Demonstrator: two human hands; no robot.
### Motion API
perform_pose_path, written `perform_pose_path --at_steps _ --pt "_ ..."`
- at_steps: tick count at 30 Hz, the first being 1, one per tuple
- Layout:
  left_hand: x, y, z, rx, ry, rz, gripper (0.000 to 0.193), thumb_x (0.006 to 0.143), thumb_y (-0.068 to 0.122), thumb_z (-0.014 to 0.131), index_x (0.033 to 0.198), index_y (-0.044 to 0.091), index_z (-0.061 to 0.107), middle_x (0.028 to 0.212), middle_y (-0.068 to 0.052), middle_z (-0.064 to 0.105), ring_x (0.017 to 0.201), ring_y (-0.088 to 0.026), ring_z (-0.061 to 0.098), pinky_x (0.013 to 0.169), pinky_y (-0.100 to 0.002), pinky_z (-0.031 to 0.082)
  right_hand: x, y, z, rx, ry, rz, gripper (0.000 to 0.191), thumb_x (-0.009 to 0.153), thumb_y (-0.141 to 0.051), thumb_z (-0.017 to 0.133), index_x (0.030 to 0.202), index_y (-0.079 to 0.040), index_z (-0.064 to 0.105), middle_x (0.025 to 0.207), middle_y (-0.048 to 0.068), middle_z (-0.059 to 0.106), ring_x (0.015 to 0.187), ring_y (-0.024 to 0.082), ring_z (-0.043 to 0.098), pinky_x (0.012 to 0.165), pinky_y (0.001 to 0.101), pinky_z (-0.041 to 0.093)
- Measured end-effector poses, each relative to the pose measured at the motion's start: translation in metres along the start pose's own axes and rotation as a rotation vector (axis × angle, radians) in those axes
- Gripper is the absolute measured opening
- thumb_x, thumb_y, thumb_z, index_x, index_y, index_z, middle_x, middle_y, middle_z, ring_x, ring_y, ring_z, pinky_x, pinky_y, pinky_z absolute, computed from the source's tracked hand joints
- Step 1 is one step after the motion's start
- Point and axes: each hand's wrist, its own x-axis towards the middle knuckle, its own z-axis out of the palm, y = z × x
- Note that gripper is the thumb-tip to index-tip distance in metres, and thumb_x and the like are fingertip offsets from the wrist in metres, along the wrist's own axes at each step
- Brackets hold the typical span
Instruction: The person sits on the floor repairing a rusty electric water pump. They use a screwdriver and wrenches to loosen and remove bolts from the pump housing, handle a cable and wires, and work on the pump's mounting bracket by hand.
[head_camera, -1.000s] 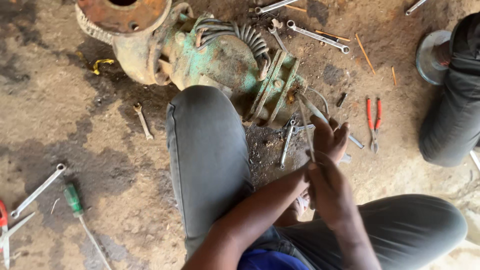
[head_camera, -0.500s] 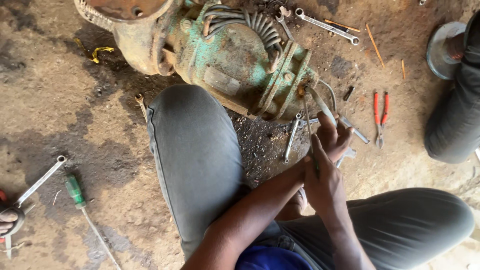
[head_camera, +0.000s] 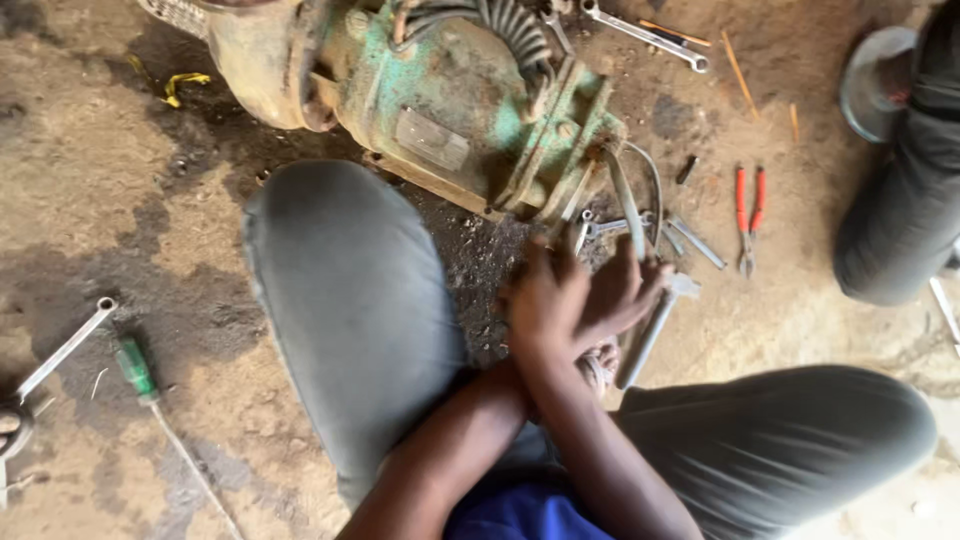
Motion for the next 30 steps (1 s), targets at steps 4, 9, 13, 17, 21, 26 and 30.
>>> perform_pose_path --at_steps 4,9,13,17,21,26,30 --pt "-0.014 0.017 -0.015 0.667 0.21 -0.052 0.032 0.11 0.038 0.051 0.133 0.015 0.052 0.114 -0.017 0.068 0.077 -0.026 0.067 0.07 -0.04 0.057 0.036 0.042 0.013 -0.365 0.053 -0.474 0.051 0.105 -0.008 0.056 0.153 0.005 0.043 0.078 0.01 0.066 0.051 0.014 0.053 0.043 0.029 0.045" --pt "-0.02 0.005 -0.063 0.696 0.025 -0.124 0.028 0.106 0.033 0.054 0.124 0.012 0.057 0.107 -0.018 0.07 0.07 -0.026 0.066 0.066 -0.041 0.057 0.054 0.072 -0.06 -0.747 -0.029 -0.885 0.029 0.11 -0.006 0.05 0.139 -0.002 0.053 0.102 0.014 0.074 0.068 0.015 0.067 0.057 0.0287 0.057" --pt "-0.026 -0.007 -0.101 0.974 -0.237 -0.409 0.024 0.103 0.027 0.057 0.116 0.007 0.061 0.101 -0.019 0.071 0.067 -0.025 0.063 0.065 -0.041 0.057 0.065 0.086 -0.067 -0.81 0.065 -0.965 0.05 0.108 -0.005 0.05 0.155 0.008 0.039 0.097 0.017 0.07 0.076 0.024 0.068 0.063 0.0362 0.056" --pt "-0.025 0.011 -0.119 1.215 -0.264 -0.518 0.02 0.1 0.02 0.06 0.108 0.002 0.065 0.096 -0.021 0.071 0.063 -0.025 0.061 0.063 -0.041 0.056 0.065 0.072 -0.058 -0.902 0.023 -0.756 0.05 0.105 -0.003 0.05 0.152 0.012 0.039 0.083 0.018 0.069 0.054 0.026 0.058 0.043 0.0411 0.047" --pt "-0.001 0.061 -0.119 1.151 0.02 -0.333 0.022 0.1 0.017 0.059 0.104 -0.003 0.066 0.089 -0.021 0.068 0.055 -0.021 0.06 0.053 -0.038 0.055 0.037 0.042 -0.078 -0.922 -0.069 -0.876 0.051 0.106 -0.003 0.05 0.151 0.016 0.038 0.086 0.021 0.067 0.056 0.019 0.061 0.042 0.0333 0.05" --pt "0.014 0.107 -0.103 1.379 -0.078 -0.146 0.055 0.108 0.045 0.043 0.091 -0.001 0.067 0.064 -0.008 0.059 0.043 -0.014 0.05 0.033 -0.03 0.041 0.016 -0.009 -0.095 -1.052 -0.261 -0.691 0.044 0.103 -0.004 0.048 0.143 0.015 0.048 0.071 0.018 0.068 0.038 0.02 0.058 0.029 0.0322 0.044" --pt "0.032 0.113 -0.095 0.619 0.07 -0.385 0.054 0.11 0.041 0.041 0.084 0.004 0.071 0.054 -0.002 0.054 0.038 -0.012 0.04 0.035 -0.031 0.033 0.026 -0.061 -0.086 -1.004 -0.355 -0.562 0.029 0.106 -0.009 0.051 0.125 0.009 0.063 0.07 0.013 0.068 0.048 0.012 0.064 0.038 0.0255 0.051"
